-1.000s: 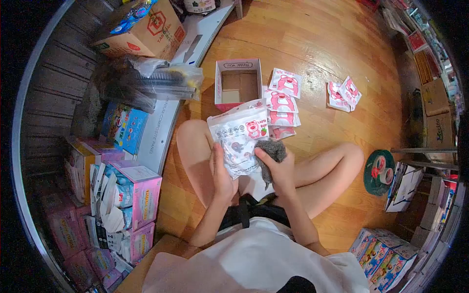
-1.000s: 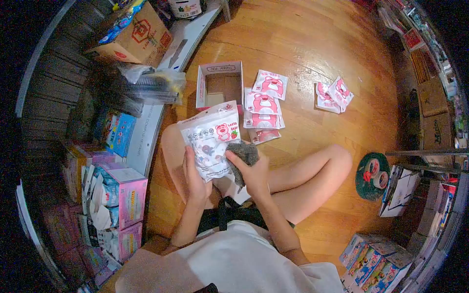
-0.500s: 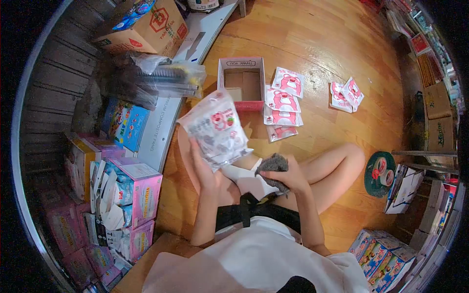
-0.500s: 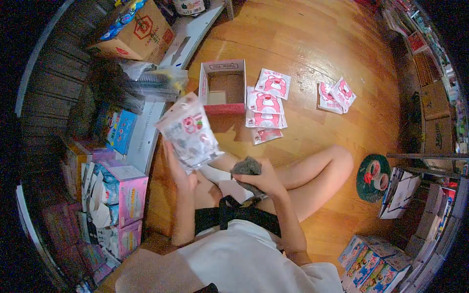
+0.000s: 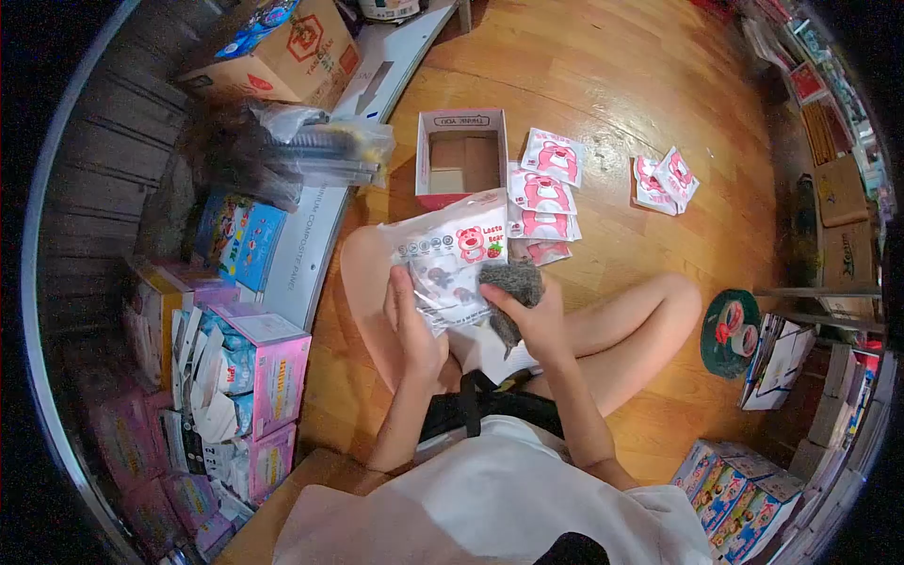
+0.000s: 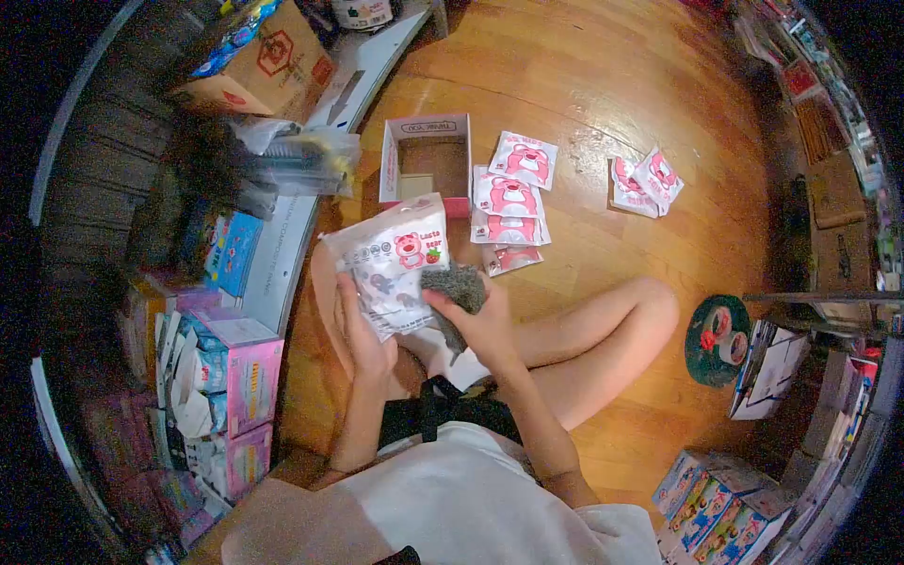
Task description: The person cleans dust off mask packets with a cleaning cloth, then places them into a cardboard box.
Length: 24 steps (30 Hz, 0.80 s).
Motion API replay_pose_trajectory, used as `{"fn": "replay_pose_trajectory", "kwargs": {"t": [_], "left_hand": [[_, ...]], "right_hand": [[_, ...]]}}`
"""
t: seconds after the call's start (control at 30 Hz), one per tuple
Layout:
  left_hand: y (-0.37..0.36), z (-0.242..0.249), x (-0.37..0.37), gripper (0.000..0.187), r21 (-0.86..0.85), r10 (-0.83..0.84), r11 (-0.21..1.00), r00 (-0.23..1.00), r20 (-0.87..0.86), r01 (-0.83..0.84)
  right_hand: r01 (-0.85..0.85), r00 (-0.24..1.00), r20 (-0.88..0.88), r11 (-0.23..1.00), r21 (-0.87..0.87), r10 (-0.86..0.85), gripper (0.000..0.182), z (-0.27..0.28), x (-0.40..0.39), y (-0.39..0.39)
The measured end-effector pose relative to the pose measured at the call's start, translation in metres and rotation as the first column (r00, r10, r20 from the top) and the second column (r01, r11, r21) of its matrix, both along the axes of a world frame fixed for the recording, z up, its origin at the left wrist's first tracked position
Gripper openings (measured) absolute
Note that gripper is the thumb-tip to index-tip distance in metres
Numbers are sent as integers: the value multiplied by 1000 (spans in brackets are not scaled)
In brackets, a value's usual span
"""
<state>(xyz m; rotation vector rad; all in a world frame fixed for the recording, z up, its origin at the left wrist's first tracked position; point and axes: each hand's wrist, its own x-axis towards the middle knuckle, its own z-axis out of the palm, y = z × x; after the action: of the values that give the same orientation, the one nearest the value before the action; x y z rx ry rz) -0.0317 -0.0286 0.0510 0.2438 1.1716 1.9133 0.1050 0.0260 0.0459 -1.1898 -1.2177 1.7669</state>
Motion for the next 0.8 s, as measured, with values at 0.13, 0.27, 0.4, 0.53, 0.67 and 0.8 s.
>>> {"fn": "replay_pose_trajectory", "kwargs": {"t": [0.13, 0.27, 0.4, 0.53, 0.67, 0.8], "left_hand": [[-6, -15, -4, 45, -34, 3, 999, 1000, 15, -2], [-2, -39, -8, 46, -160, -92, 985, 980, -179, 63], [-1, -30, -4, 73, -85, -319, 947, 876, -361, 309], [-14, -35, 7, 75, -148, -456, 884, 888, -55, 444], [0, -10, 8, 58, -109, -337, 934, 940, 56, 341], [0, -3, 3, 55, 32, -306, 951, 928, 214, 306]], "right_hand": [[3, 998, 56, 999, 34, -5, 22, -3, -2, -1], [55, 975, 188, 953, 297, -115, 23, -7, 3, -7], [-141, 893, 366, 610, 780, -261, 25, 13, 18, -5], [-568, 799, 601, 359, 741, 23, 34, 11, 18, -26], [-608, 794, 540, 349, 714, 278, 36, 20, 21, -30], [-536, 844, 428, 547, 643, 324, 45, 41, 55, -21]]}}
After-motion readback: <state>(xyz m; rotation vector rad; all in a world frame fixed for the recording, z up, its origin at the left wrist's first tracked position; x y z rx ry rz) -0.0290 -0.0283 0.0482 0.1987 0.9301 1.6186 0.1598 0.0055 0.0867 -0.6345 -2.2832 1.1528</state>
